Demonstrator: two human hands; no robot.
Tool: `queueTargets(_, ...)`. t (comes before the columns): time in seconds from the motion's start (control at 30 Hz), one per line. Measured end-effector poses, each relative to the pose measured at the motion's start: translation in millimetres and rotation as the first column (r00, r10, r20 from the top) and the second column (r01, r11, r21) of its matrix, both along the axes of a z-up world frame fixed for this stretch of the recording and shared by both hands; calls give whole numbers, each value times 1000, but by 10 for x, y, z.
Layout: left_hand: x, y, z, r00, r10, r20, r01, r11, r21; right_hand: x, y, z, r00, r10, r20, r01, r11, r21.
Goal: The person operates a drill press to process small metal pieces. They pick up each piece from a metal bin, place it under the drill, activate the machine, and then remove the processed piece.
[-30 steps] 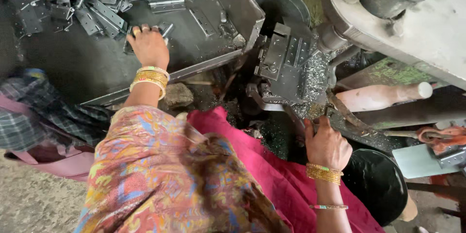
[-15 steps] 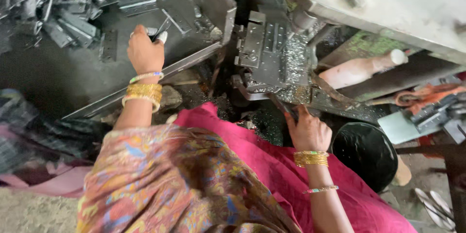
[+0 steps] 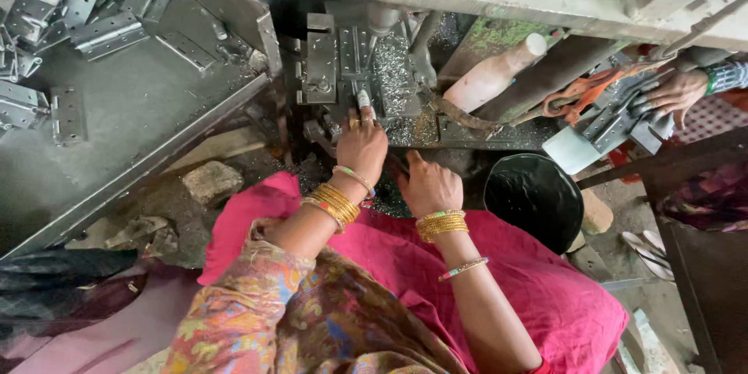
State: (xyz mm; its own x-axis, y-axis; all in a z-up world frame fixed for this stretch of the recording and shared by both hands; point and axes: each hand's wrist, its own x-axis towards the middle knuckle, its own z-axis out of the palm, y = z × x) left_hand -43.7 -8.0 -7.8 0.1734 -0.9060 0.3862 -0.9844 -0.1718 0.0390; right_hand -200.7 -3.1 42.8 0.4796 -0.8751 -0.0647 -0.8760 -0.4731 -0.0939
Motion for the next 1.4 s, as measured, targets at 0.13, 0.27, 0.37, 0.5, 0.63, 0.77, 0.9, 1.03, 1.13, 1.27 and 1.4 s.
queueTargets(0.13,178,45,-55,972,51,-230,-65,997,-53,-1,-71,5,999,39,-28,-36,993,109)
queueTargets(0.27,352,-102,70,987,81,-139,-61,988,144,81,-208,23,993,93,-73,-77,977,199)
queueTargets(0.37,340,-223,78,993,118,-13,-111,965,239,57,-234,26,996,70,-62,-56,978,203)
queueTargets(0.5,446,-202,-65,998,47,-40,-45,998,53,25,-164,7,999,50,-22,-45,977,206)
queueTargets(0.63,517,-226,-166,998,51,-22,-52,998,-33,6,-178,-36,999,44,-13,-40,973,228)
queueTargets(0.77,442,-320,-97,993,108,40,-110,992,64,-61,-274,-251,998,61,-8,-58,978,201)
queueTargets(0.9,347,-300,-15,984,134,117,-138,990,35,-208,-147,-708,996,-80,35,65,945,320)
queueTargets(1.03,396,-229,8,988,134,78,-137,990,45,-275,43,-983,972,-146,183,72,930,360)
queueTargets(1.13,477,-198,-63,996,85,38,-85,996,-1,-283,-6,-944,987,-103,126,52,934,353)
queueTargets(1.27,513,-384,-111,995,96,31,-97,995,13,-297,-230,-804,1000,-17,13,13,971,238)
queueTargets(1.4,533,-456,-85,994,106,36,-102,991,-84,-231,-40,-919,990,-91,107,52,944,327)
